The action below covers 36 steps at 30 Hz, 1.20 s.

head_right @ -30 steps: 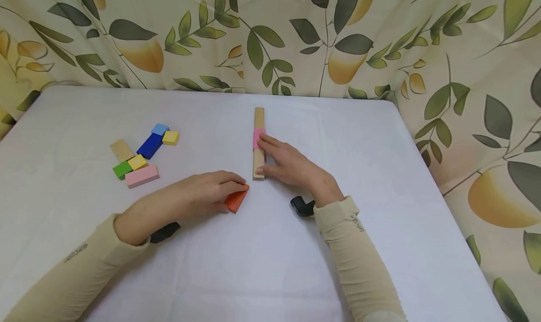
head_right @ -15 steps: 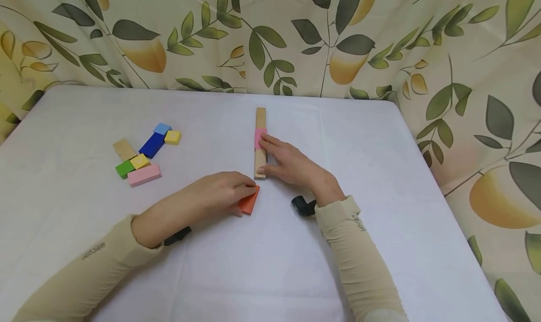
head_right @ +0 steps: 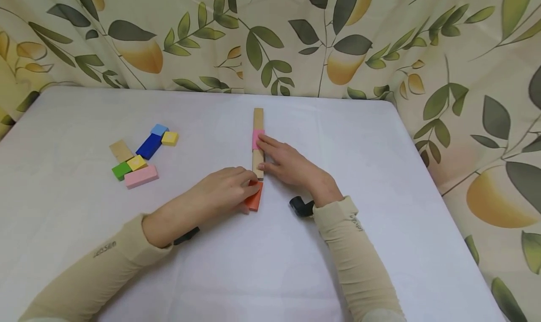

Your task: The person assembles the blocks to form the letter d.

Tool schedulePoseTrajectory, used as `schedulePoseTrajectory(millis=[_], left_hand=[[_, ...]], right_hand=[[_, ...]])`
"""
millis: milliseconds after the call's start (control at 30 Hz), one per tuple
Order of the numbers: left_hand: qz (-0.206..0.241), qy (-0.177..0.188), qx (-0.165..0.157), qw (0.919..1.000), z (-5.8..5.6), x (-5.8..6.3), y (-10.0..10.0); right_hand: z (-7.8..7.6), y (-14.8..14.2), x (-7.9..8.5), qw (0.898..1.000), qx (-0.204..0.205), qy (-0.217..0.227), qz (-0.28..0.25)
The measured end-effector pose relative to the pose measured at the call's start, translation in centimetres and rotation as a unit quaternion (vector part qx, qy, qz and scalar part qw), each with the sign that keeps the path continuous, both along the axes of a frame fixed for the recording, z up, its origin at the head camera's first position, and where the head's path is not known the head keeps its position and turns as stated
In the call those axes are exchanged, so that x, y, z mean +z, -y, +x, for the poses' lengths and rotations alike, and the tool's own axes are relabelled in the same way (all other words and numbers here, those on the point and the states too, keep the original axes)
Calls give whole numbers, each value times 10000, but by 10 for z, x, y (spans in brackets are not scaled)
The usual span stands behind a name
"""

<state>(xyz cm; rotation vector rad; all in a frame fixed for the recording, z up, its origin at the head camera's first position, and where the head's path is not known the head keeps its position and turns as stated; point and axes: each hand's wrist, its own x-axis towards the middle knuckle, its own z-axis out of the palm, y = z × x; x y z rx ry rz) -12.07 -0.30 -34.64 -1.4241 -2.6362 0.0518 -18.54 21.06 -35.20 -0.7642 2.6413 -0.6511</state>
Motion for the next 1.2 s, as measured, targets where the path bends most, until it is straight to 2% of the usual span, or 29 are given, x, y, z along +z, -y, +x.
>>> schedulePoseTrajectory(millis=[267,667,833,1033,1200], left_hand=[[142,-77,304,9994,2,-1,-2],[101,-450,448,9979,4,-1,-8],[204,-432,621,9969,7,-3,-9],[43,-331,839,9959,9,-2,-10],[-19,-342,882,9955,11,-2,-10]], right_hand=[[-2,1,0,10000,-10,-13,29],[-2,2,2,10000,29,-34,-3],[-3,2,0,10000,45,-62,-35],[-4,2,-2,10000,38,-81,-24],[-2,1,-2,9999,-22,105,23]])
